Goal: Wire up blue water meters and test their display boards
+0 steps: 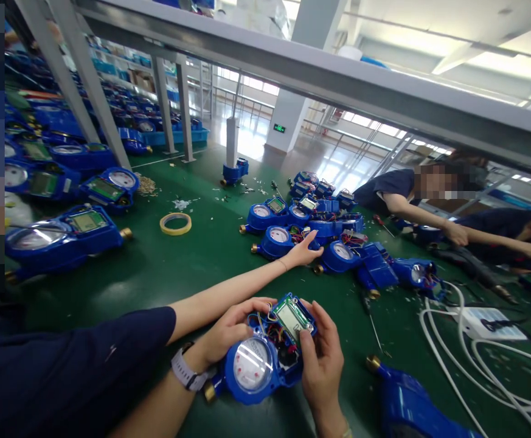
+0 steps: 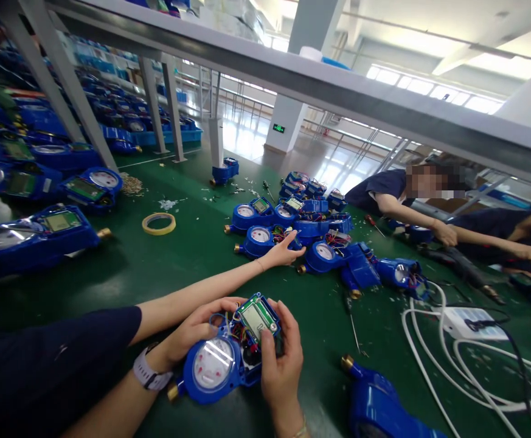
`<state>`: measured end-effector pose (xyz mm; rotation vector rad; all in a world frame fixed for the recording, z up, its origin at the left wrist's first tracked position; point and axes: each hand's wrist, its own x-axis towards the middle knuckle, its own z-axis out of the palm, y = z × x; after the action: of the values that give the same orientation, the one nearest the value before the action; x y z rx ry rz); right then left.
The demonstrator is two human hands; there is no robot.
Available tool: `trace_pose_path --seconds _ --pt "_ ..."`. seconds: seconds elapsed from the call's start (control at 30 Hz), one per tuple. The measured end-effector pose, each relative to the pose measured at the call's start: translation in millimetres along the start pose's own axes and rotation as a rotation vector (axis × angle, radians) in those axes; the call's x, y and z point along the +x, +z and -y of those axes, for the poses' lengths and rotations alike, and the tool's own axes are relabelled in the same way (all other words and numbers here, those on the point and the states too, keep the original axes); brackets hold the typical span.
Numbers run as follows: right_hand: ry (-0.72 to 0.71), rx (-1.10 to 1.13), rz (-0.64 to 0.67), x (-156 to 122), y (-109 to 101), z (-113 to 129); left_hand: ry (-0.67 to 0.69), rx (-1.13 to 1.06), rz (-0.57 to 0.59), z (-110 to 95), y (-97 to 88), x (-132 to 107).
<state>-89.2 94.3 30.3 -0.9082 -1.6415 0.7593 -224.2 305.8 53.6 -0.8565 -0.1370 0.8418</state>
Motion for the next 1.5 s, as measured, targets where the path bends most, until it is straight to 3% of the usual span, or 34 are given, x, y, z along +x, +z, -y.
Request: trace_pose_path --seconds 0.1,0.27,0.4,0.53,0.67,0.83,0.97,1.17,1.23,1.3,1.5 --pt "-0.017 -0.016 0.032 -4.9 -0.5 -2.5 0.075 0.146 0.087 4.3 -9.0 6.1" --pt "-0.009 -0.006 0.079 -13.5 0.1 -6.0 0.246 0.472 0.312 16.9 -30.1 -7.4" --pt "0.038 -0.036 0.06 -18.0 2.7 -9.5 0.458 0.807 0.424 20.8 -41.4 -18.6" --pt "0.052 -0.057 0.033 -19.4 4.5 -11.7 0.733 1.223 0.458 15.1 -44.1 -21.8" --pt "0.07 -0.069 0.041 -19.8 4.1 -11.9 1.06 1.703 0.414 8.8 -45.1 -21.8" --pt "0.058 -0.1 0.051 -19.0 2.9 -11.8 1.386 2.367 0.261 7.4 -50.9 -21.2" --pt "0.018 -0.129 0.045 -18.3 2.2 -10.9 1.527 2.749 0.125 8.2 -52.7 -22.7" --pt "-0.014 -0.164 0.03 -16.9 2.1 -9.7 1.631 3.039 -0.092 13.8 -47.9 -31.9" --pt "-0.019 -0.16 0.024 -16.3 2.1 -10.3 1.62 3.083 -0.185 16.4 -46.2 -35.3" --pt "-0.024 -0.156 0.022 -16.2 1.9 -11.3 1.581 2.941 -0.154 18.2 -44.1 -37.8" --pt "-0.027 -0.153 0.017 -16.5 1.3 -12.1 1.311 2.015 0.434 19.3 -28.1 -39.5"
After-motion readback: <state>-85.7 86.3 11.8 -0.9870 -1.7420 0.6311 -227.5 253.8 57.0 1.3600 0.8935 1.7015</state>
